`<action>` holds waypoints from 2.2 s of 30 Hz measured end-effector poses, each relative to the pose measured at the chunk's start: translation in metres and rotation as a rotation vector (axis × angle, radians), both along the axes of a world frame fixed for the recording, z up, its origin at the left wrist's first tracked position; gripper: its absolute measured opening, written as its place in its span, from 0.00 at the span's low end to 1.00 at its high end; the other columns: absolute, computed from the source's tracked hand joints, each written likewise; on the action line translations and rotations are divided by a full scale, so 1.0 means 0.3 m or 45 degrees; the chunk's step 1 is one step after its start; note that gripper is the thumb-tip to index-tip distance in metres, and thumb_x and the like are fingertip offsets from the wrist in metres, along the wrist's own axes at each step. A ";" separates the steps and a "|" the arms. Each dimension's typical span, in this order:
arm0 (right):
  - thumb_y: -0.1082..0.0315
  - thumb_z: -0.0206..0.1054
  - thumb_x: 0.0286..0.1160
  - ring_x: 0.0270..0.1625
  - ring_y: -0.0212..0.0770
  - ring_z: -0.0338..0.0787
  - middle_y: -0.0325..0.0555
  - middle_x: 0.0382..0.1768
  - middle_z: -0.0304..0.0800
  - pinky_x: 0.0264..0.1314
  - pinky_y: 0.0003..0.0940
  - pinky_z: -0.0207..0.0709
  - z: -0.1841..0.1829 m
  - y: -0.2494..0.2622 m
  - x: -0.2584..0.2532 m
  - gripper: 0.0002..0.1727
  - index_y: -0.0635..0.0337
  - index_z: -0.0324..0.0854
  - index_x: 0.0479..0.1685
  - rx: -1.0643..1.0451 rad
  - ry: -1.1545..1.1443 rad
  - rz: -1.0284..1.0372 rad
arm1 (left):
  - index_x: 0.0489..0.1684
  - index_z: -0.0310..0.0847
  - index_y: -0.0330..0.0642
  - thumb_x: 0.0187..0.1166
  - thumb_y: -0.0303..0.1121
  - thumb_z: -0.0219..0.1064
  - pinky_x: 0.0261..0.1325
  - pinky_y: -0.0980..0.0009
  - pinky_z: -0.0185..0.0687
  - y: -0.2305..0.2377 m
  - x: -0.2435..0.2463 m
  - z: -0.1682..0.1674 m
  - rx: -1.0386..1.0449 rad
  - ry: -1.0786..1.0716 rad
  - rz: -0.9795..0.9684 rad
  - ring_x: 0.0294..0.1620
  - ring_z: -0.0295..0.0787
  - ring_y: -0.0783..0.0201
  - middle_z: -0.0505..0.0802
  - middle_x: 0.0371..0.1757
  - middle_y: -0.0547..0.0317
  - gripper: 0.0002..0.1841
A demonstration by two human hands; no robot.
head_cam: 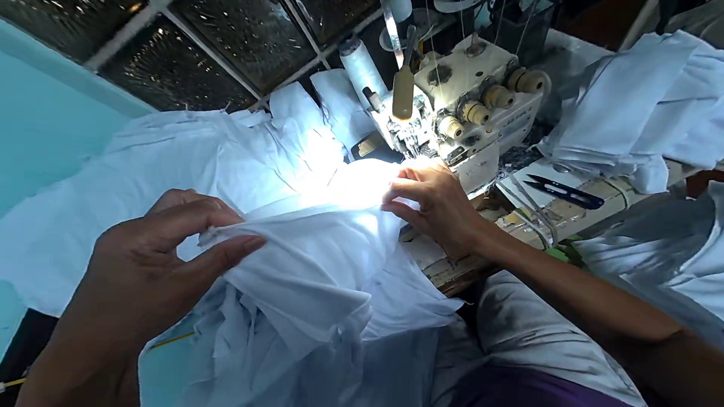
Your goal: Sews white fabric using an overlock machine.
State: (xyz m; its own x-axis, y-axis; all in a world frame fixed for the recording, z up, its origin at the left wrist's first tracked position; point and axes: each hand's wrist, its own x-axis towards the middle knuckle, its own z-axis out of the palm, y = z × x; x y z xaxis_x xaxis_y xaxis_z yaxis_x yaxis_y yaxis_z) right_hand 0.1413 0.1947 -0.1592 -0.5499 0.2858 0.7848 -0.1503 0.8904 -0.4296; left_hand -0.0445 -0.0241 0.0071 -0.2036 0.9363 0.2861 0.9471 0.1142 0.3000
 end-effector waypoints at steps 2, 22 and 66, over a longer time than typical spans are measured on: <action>0.65 0.73 0.72 0.32 0.44 0.83 0.43 0.26 0.85 0.42 0.45 0.70 0.015 0.000 -0.005 0.06 0.56 0.90 0.31 -0.048 0.001 0.028 | 0.28 0.85 0.29 0.66 0.27 0.72 0.76 0.61 0.61 0.001 0.022 0.008 0.006 0.027 -0.013 0.55 0.80 0.67 0.88 0.37 0.60 0.07; 0.65 0.70 0.75 0.33 0.44 0.82 0.42 0.24 0.83 0.49 0.48 0.65 0.013 -0.003 0.006 0.07 0.56 0.90 0.32 -0.063 -0.006 0.007 | 0.30 0.87 0.39 0.74 0.42 0.69 0.87 0.57 0.52 -0.036 0.012 -0.032 0.035 0.124 -0.084 0.58 0.81 0.73 0.87 0.36 0.70 0.14; 0.71 0.71 0.70 0.48 0.50 0.84 0.43 0.34 0.92 0.64 0.52 0.66 -0.119 0.184 0.107 0.06 0.56 0.94 0.36 0.117 -0.211 0.020 | 0.30 0.87 0.36 0.83 0.38 0.63 0.74 0.48 0.63 0.206 0.092 -0.213 0.188 0.290 -0.313 0.37 0.83 0.61 0.86 0.27 0.56 0.16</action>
